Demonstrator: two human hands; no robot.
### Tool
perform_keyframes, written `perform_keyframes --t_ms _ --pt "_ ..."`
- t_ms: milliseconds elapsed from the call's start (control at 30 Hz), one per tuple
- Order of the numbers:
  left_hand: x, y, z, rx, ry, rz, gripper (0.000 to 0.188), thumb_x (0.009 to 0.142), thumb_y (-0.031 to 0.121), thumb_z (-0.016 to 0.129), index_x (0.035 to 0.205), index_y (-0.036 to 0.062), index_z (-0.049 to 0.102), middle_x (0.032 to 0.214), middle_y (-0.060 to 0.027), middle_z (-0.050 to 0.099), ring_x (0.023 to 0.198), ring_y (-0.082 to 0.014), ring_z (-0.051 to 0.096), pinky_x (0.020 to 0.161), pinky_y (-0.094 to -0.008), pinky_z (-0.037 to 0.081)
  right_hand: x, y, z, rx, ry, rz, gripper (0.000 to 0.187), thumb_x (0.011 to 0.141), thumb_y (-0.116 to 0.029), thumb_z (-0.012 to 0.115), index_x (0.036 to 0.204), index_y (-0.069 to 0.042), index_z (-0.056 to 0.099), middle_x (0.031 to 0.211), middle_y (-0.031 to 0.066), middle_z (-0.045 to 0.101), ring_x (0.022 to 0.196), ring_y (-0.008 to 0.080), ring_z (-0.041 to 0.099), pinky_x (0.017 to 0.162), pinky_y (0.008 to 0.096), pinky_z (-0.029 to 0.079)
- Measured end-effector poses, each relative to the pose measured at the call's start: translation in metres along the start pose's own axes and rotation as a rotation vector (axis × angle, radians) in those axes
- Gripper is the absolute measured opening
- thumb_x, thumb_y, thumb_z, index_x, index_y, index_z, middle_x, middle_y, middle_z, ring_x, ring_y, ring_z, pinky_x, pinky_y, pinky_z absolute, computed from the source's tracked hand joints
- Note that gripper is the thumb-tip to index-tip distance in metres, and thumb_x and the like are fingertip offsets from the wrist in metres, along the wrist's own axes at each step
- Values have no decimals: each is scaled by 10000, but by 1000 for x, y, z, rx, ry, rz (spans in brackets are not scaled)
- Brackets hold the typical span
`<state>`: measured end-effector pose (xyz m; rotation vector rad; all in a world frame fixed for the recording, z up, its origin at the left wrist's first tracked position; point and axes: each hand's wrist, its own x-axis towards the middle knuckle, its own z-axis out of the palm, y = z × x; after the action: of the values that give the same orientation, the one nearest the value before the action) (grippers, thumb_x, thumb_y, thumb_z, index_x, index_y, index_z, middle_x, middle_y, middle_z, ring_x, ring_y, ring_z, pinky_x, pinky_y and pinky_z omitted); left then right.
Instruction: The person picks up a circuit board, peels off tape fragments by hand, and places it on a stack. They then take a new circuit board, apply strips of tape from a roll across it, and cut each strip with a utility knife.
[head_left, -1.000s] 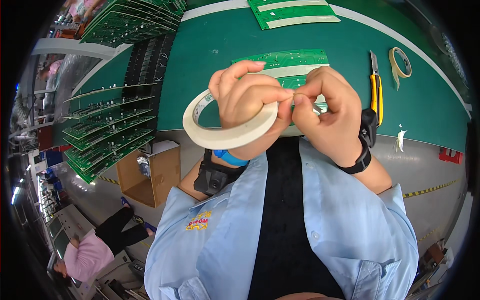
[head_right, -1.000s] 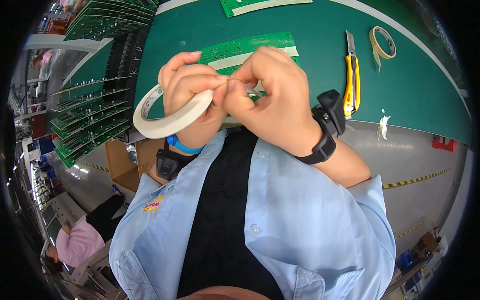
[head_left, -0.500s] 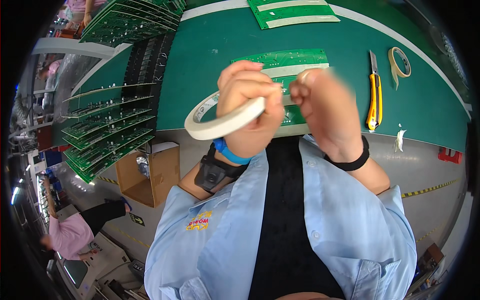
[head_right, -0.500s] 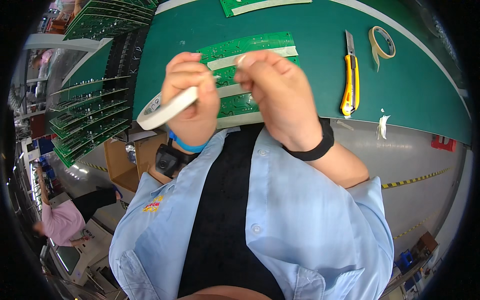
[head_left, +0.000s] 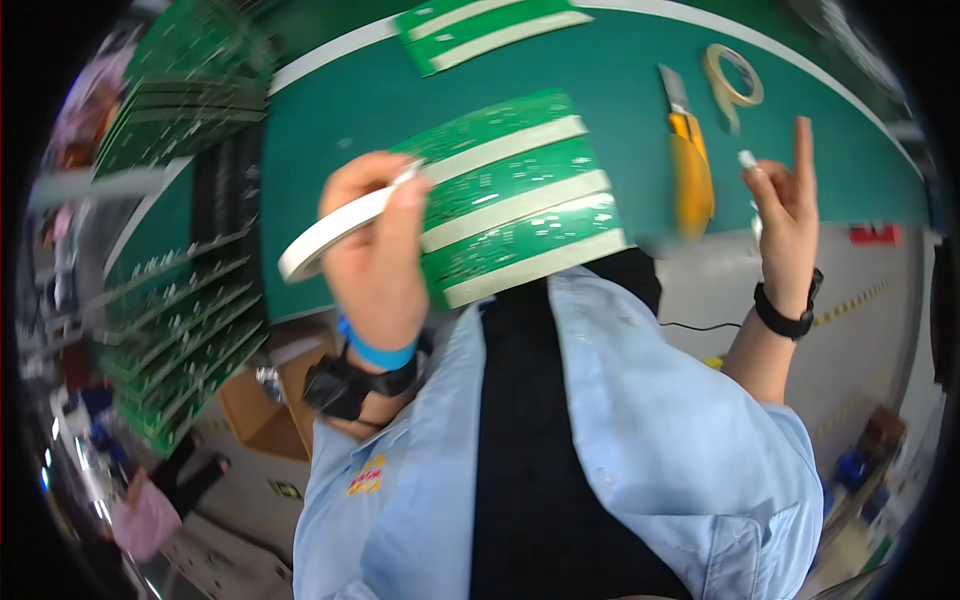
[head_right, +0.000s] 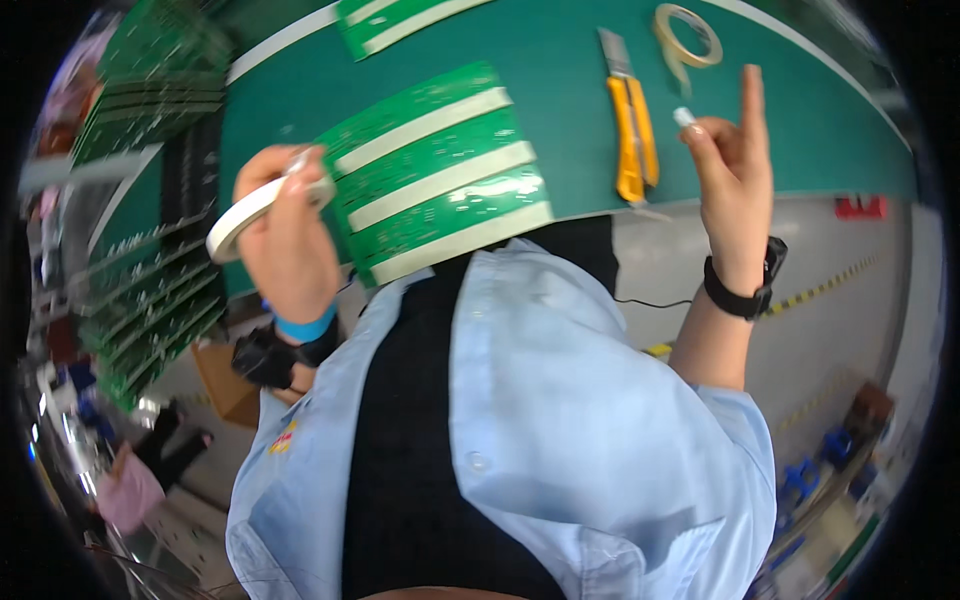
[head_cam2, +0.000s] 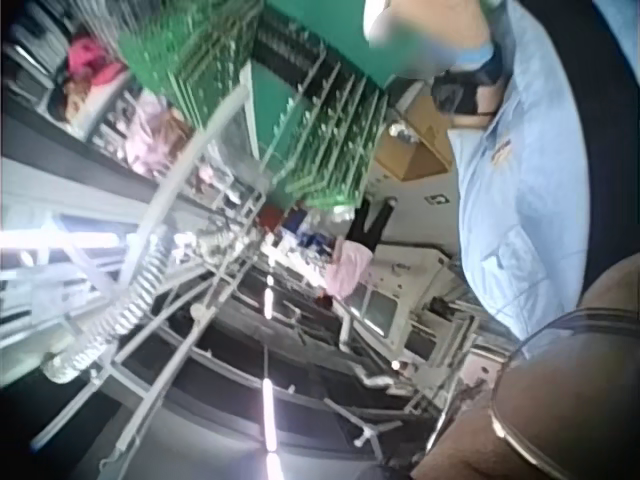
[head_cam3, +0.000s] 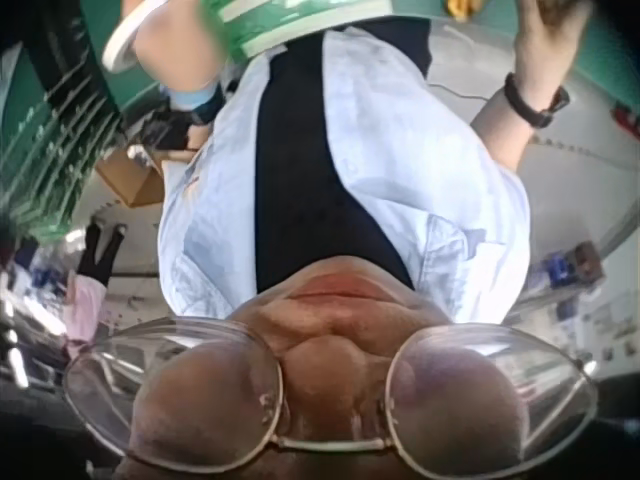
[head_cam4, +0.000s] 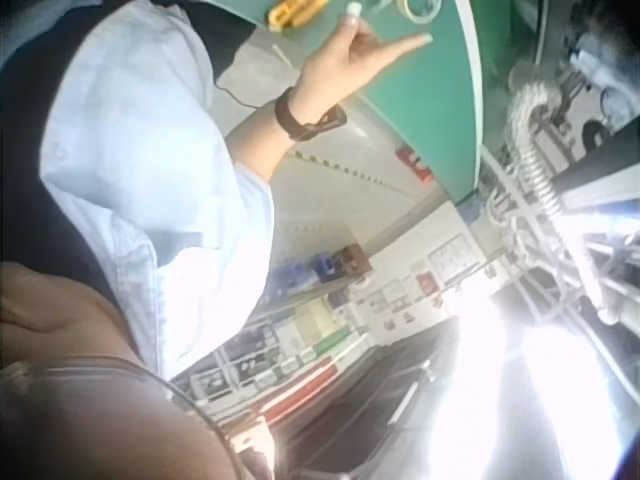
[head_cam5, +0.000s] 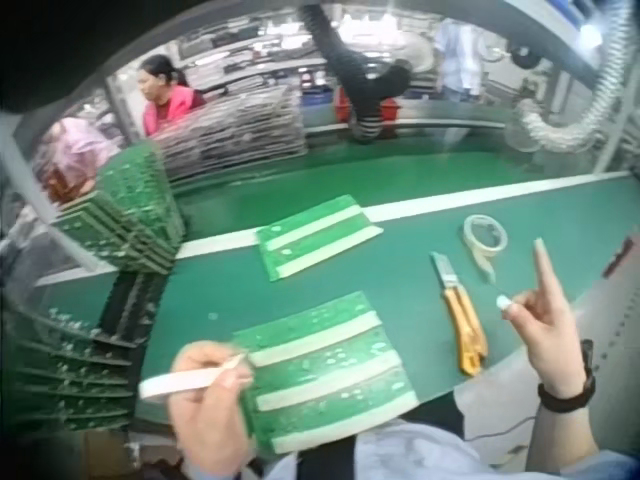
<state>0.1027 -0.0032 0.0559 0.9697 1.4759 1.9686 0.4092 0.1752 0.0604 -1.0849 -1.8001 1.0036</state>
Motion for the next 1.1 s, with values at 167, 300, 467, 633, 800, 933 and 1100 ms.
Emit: perform_keyframes --t_ms 167,300,467,633,800,933,1100 --pt "3 -8 2 -33 -15 -63 171 962 45 586 1122 -16 581 1020 -82 633 921 -122 568 855 -261 441 -9 37 -60 -196 30 261 714 977 -35 570 1582 -35 190 883 47 649 824 102 604 783 244 478" --pt "4 -13 0 19 -29 -59 175 970 62 585 1124 -22 585 1033 -91 631 952 -130 565 893 -279 426 -17 58 -74 -317 54 455 751 954 -52 600 1584 -50 192 837 38 643 787 102 596 770 246 474" --pt "1 -15 -2 38 -7 -79 179 979 77 578 1126 -25 586 1040 -96 632 957 -137 574 896 -289 432 -13 76 -71 -598 22 568 776 923 -122 634 1575 -39 221 743 49 636 685 112 593 670 270 479" --pt "1 -15 -1 35 -8 -88 172 982 83 578 1116 -25 589 1031 -93 634 958 -136 578 894 -286 436 -15 82 -79 -584 27 667 782 925 -189 648 1571 -39 233 770 89 650 682 144 615 655 294 488" --pt "1 -16 0 28 -7 -112 167 980 75 579 1112 -26 590 1025 -83 637 941 -128 582 880 -270 443 -26 68 -93 -905 74 583 757 903 -244 663 1536 -31 306 895 171 710 820 297 692 745 385 530" --pt "1 -14 3 49 -74 -111 159 980 67 581 1117 -12 591 1021 -72 636 925 -111 581 853 -254 455 -17 27 -84 -755 324 167 412 938 -137 654 1333 -37 595 965 100 702 856 192 657 760 309 509" --pt "-1 -9 8 -46 -178 -148 182 973 63 617 1145 20 576 1022 -35 617 918 -74 558 813 -221 451 -12 -29 17 -10 -182 27 214 951 -107 644 1124 11 690 962 18 672 889 96 586 794 246 462"
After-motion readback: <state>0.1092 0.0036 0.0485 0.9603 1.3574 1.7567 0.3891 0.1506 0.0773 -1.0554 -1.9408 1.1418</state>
